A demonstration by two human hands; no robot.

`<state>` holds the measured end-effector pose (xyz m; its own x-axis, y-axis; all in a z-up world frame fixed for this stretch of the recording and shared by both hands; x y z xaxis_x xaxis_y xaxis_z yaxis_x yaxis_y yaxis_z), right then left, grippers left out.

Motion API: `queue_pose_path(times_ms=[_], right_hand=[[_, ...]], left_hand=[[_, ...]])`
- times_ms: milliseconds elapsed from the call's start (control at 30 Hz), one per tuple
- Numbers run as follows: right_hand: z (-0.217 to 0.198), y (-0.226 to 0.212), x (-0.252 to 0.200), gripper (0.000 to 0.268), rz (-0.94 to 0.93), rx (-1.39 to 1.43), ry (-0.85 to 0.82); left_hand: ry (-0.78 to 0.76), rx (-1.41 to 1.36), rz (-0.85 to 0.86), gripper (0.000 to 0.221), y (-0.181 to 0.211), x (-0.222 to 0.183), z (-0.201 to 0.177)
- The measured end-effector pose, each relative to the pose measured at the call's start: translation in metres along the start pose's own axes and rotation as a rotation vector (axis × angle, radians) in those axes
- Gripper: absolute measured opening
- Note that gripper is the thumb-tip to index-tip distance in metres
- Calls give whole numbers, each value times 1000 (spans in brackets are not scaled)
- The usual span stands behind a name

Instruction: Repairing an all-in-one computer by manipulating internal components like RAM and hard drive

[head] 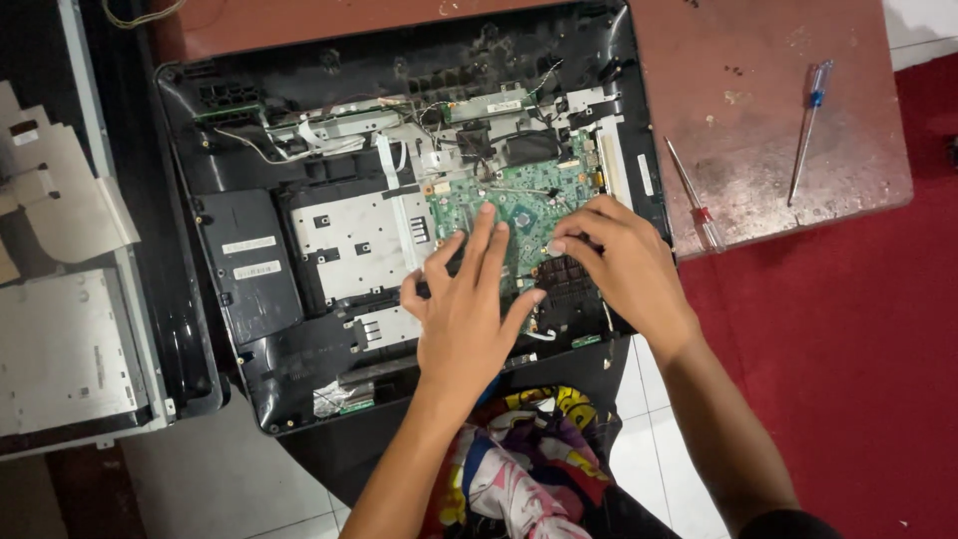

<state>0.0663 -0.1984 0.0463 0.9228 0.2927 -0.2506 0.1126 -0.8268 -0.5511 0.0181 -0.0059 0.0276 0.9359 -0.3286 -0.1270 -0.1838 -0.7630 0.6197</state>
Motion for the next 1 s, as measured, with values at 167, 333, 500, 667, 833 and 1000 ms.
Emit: queue_pose_path(times_ms=[167, 333, 500, 667, 833, 1000], right_hand=[[2, -5, -4, 17, -27, -117, 126], [-10, -7, 9, 49, 147, -138, 84], [-17, -9, 24, 68, 200, -173, -11], [-17, 0, 33, 76, 272, -230, -86], [-16, 6, 31, 73, 283, -241, -74], [-14, 1, 20, 61, 180, -192, -65]], left_hand=[[14, -6, -2, 69, 1, 0, 0], [10, -31, -10, 69, 1, 1, -1], [16, -7, -14, 70, 1, 0, 0], [15, -15, -17, 71, 3, 0, -1], [34, 16, -5, 72, 2, -1, 1], [18, -34, -27, 71, 2, -1, 1]])
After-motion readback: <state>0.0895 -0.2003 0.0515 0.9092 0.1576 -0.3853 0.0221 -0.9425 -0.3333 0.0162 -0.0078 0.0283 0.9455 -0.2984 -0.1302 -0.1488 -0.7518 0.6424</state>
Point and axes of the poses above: each hand's wrist, its own x-axis towards the middle knuckle, its own z-axis out of the palm, y = z × x, the point moved 1 cm from there along x, towards the middle knuckle, and after that the axes turned 10 degrees about -y, right-handed, at the moved point
